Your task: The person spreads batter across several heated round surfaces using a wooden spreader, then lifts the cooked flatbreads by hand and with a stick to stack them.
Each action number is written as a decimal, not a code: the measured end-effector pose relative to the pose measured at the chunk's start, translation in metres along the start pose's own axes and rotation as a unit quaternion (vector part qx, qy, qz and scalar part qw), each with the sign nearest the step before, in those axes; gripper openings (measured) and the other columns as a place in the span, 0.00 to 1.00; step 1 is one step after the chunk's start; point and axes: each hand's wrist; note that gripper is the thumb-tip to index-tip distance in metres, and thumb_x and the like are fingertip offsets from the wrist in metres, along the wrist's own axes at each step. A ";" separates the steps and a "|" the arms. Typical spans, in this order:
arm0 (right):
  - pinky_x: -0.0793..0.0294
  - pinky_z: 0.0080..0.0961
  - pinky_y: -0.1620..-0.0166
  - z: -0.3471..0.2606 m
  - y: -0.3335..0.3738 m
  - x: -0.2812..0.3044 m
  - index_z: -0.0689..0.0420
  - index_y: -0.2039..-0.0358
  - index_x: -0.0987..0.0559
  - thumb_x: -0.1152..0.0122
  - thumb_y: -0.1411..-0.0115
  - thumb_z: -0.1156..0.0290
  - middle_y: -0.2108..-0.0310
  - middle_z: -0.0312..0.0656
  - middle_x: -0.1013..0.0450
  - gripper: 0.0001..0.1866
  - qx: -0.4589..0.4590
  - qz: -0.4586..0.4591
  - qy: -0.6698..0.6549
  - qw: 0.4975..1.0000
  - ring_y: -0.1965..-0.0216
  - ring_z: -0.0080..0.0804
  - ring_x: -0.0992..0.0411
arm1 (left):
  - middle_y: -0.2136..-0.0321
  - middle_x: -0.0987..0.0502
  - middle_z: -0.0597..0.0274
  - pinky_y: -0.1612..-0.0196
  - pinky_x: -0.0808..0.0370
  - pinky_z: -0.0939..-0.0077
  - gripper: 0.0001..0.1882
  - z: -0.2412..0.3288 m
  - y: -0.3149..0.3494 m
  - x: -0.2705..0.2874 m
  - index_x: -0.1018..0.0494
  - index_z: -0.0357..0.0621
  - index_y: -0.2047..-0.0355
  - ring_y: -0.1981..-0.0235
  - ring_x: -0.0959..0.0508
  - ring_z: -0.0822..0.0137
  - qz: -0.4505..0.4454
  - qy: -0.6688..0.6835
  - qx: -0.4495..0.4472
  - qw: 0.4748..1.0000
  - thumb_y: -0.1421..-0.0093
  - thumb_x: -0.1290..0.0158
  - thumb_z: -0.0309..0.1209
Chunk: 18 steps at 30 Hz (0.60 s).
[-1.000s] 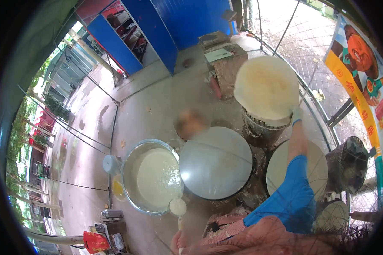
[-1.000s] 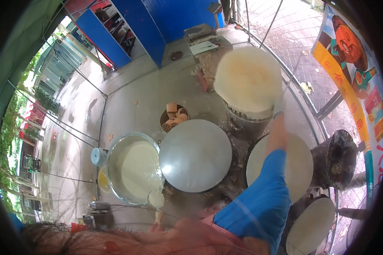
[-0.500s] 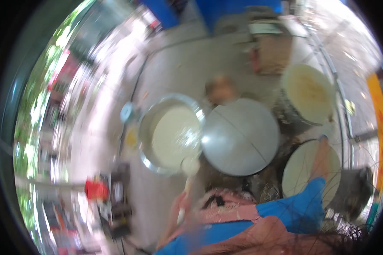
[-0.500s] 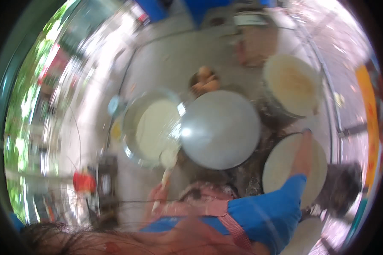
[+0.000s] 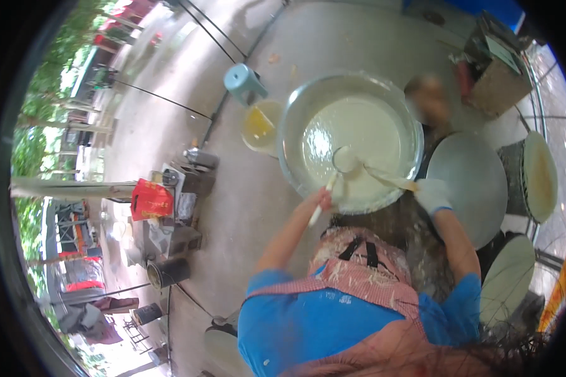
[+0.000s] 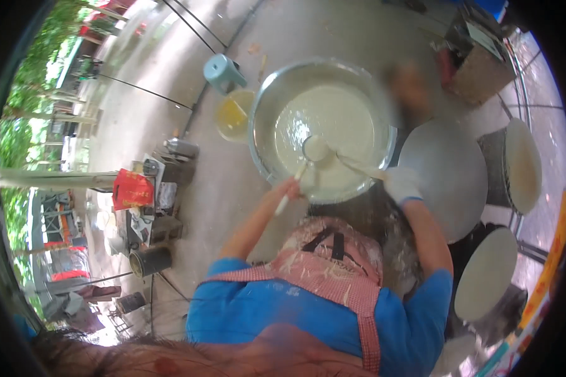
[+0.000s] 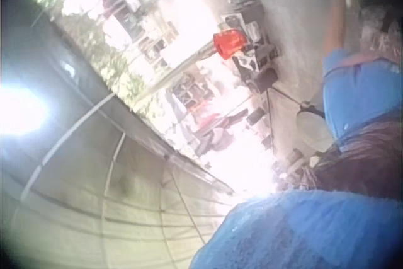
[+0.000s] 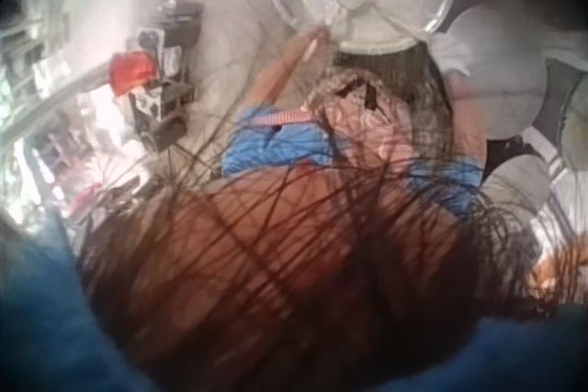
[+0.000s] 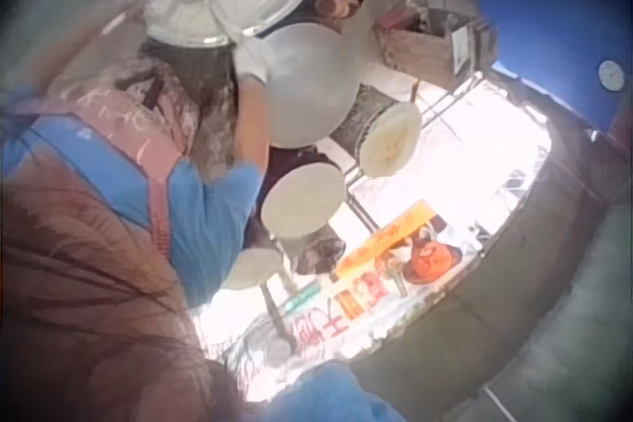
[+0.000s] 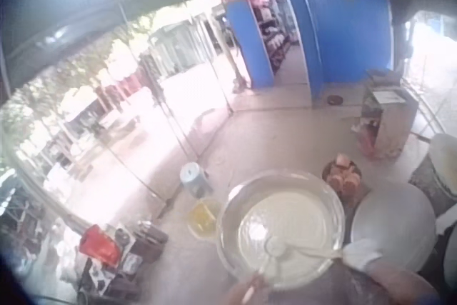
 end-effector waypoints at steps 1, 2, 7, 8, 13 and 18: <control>0.29 0.41 0.62 -0.026 0.014 0.005 0.57 0.67 0.20 0.46 0.50 0.51 0.70 0.51 0.25 0.22 -0.009 -0.026 0.010 1.000 0.66 0.48 0.26 | 0.87 0.43 0.72 0.95 0.46 0.88 0.06 0.014 -0.010 0.011 0.38 0.51 0.63 0.91 0.43 0.81 0.006 0.007 0.023 1.000 0.36 0.55 0.36; 0.29 0.41 0.62 -0.051 0.022 0.026 0.56 0.69 0.20 0.45 0.50 0.50 0.70 0.51 0.25 0.22 0.017 -0.018 -0.014 1.000 0.67 0.49 0.26 | 0.87 0.43 0.72 0.95 0.47 0.88 0.06 0.025 -0.015 0.016 0.38 0.52 0.63 0.91 0.43 0.81 0.007 0.010 0.033 0.999 0.36 0.55 0.35; 0.29 0.43 0.64 -0.056 0.051 -0.042 0.58 0.72 0.22 0.44 0.52 0.50 0.75 0.50 0.25 0.22 -0.048 0.028 -0.122 0.991 0.70 0.51 0.27 | 0.87 0.44 0.72 0.95 0.48 0.89 0.05 0.048 -0.031 0.017 0.38 0.54 0.62 0.91 0.44 0.82 -0.009 0.016 0.076 0.997 0.37 0.55 0.35; 0.29 0.43 0.64 -0.064 0.063 -0.070 0.58 0.71 0.22 0.44 0.52 0.48 0.75 0.50 0.26 0.23 -0.048 0.039 -0.116 0.991 0.70 0.51 0.27 | 0.87 0.44 0.73 0.95 0.48 0.89 0.05 0.048 -0.029 0.012 0.38 0.54 0.62 0.91 0.45 0.82 -0.015 0.016 0.085 0.996 0.37 0.54 0.34; 0.30 0.43 0.64 -0.109 0.129 -0.062 0.58 0.68 0.22 0.43 0.49 0.50 0.71 0.52 0.25 0.22 -0.134 0.049 -0.206 0.968 0.69 0.50 0.26 | 0.87 0.45 0.73 0.95 0.49 0.89 0.06 0.056 0.031 -0.023 0.39 0.56 0.61 0.91 0.46 0.83 -0.034 0.014 0.072 0.997 0.37 0.54 0.34; 0.28 0.38 0.66 -0.114 0.156 -0.010 0.56 0.66 0.21 0.37 0.50 0.57 0.71 0.50 0.25 0.16 -0.074 0.359 -0.268 0.891 0.70 0.48 0.26 | 0.87 0.46 0.74 0.96 0.50 0.90 0.07 0.074 0.144 -0.127 0.39 0.59 0.60 0.91 0.47 0.84 -0.082 -0.082 -0.013 0.993 0.37 0.54 0.33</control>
Point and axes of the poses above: each hand's wrist, its own y-axis away from the middle knuckle, its own x-axis out of the back of the hand, z = x × y
